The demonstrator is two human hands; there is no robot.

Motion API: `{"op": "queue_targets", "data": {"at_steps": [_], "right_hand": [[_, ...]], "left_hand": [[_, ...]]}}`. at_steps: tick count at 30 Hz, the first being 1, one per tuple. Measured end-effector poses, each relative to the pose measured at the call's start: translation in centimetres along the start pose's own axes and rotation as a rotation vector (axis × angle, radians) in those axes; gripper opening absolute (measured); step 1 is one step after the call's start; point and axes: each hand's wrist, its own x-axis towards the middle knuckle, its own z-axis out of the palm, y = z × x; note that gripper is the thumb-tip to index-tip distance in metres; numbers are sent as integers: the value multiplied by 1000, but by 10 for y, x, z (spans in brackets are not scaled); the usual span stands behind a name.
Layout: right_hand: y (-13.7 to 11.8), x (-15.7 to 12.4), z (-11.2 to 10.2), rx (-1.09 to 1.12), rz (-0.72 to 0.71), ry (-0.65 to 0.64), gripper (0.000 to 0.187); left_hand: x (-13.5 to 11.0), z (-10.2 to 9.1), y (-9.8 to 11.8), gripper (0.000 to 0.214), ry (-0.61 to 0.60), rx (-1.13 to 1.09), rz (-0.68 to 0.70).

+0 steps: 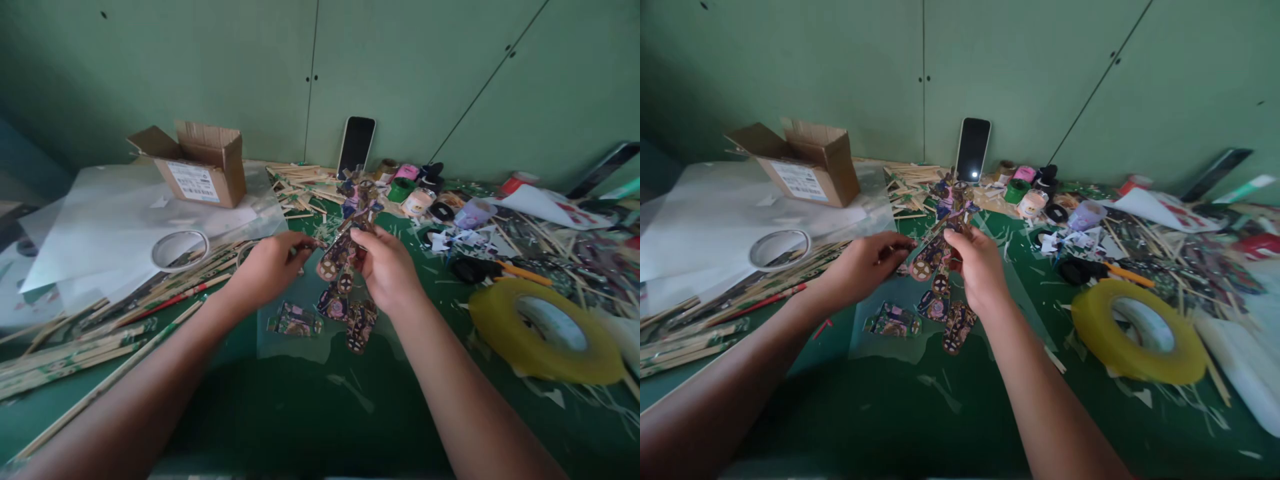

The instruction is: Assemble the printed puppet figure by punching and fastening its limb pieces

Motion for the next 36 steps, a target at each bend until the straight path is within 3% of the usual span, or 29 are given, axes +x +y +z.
{"op": "queue_targets", "data": {"at_steps": [2,6,11,17,21,25,30,36], "right_hand": [[2,-2,5,19,46,-18,30],[0,-5,12,90,82,-5,29],[-3,-6,12,68,52,1,24],[-5,-9,13,-68,-85,16,22],[-9,-12,15,-44,-35,1,25],[-11,-15,17,-17,32,-48,28],[-11,-15,18,4,21,-27,28],[-13,-15,16,33,42,-60,28]], "left_hand": [[1,2,0,23,65,-173,-30],[0,5,2,22,66,-452,-56],[0,4,3,26,100,-375,-74],[-1,2,6,27,212,-364,-98],[-1,3,8,23,179,-334,-100],[-1,5,8,21,229,-340,-128],[0,4,11,22,88,-460,-207],[-1,2,14,20,77,-476,-219]]}}
